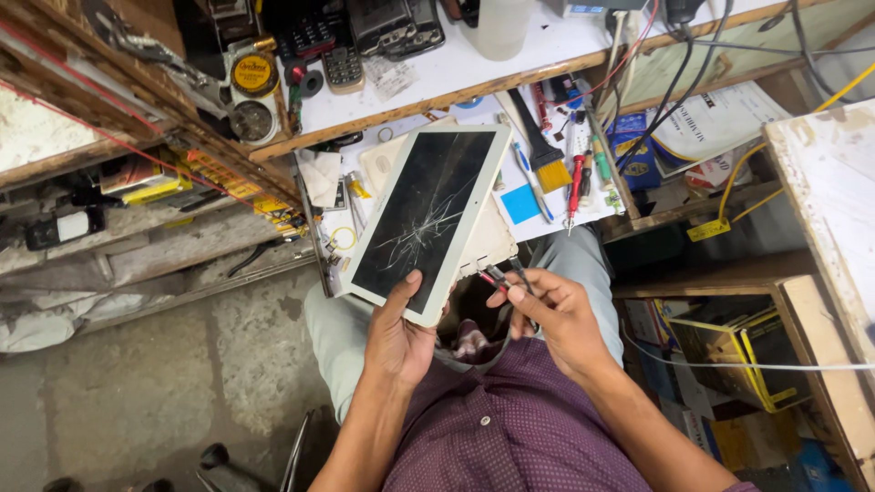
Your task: The person works on a disassembled tablet at a cluttered repair bench, first manipulating a small wire near the exposed battery and motherboard, then using a soldering iron on the board. They lift and reposition the tablet, turn it over to reveal a badly cracked screen, and hold and rotate the device while working around its edges.
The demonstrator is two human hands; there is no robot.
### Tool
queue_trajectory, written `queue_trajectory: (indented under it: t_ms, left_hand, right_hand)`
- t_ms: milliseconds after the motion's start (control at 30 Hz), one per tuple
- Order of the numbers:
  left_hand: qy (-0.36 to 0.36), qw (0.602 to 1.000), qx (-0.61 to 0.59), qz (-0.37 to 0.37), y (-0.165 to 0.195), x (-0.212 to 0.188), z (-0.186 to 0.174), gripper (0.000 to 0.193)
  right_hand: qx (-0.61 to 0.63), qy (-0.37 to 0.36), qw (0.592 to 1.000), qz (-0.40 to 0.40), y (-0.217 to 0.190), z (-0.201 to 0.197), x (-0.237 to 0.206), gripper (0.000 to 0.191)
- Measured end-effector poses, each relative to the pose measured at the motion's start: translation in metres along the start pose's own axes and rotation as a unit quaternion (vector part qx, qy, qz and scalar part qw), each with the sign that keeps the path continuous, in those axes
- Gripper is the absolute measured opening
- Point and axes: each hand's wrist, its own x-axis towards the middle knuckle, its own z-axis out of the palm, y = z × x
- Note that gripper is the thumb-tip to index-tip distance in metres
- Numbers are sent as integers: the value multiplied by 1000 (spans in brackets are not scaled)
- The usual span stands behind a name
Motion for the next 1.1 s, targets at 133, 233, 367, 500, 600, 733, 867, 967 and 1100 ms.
queue_trajectory:
  t_ms: [133,233,367,500,600,733,867,967,1100]
  left_hand:
    - [13,1000,-11,-7,-3,5,0,26]
    - [0,1000,-21,-10,-4,8,-3,24]
    - [9,998,-55,-37,-3,13,-8,21]
    - [16,995,-85,-46,2,18,-12,16]
    - [24,995,-86,-49,6,18,-15,14]
    - [10,995,-87,-42,8,17,-15,14]
    - [16,997,-63,-40,8,15,-11,15]
    - [40,998,-38,-35,6,14,-8,16]
    - [40,999,-14,-15,3,13,-8,16]
  right_hand:
    - [45,2,999,28,-1,2,5,25]
    - [43,-6,999,24,1,2,6,23]
    - [-11,-10,999,-40,2,6,7,22]
    - [-56,-2,997,-51,-1,16,8,21]
    - [-122,15,986,-114,-7,24,6,18]
    - [-303,67,929,-205,-18,32,2,18]
    - [-285,45,937,-198,-28,41,-1,17]
    - [-268,44,943,-192,-33,48,-3,18]
    - [-318,59,916,-236,-39,51,-4,18]
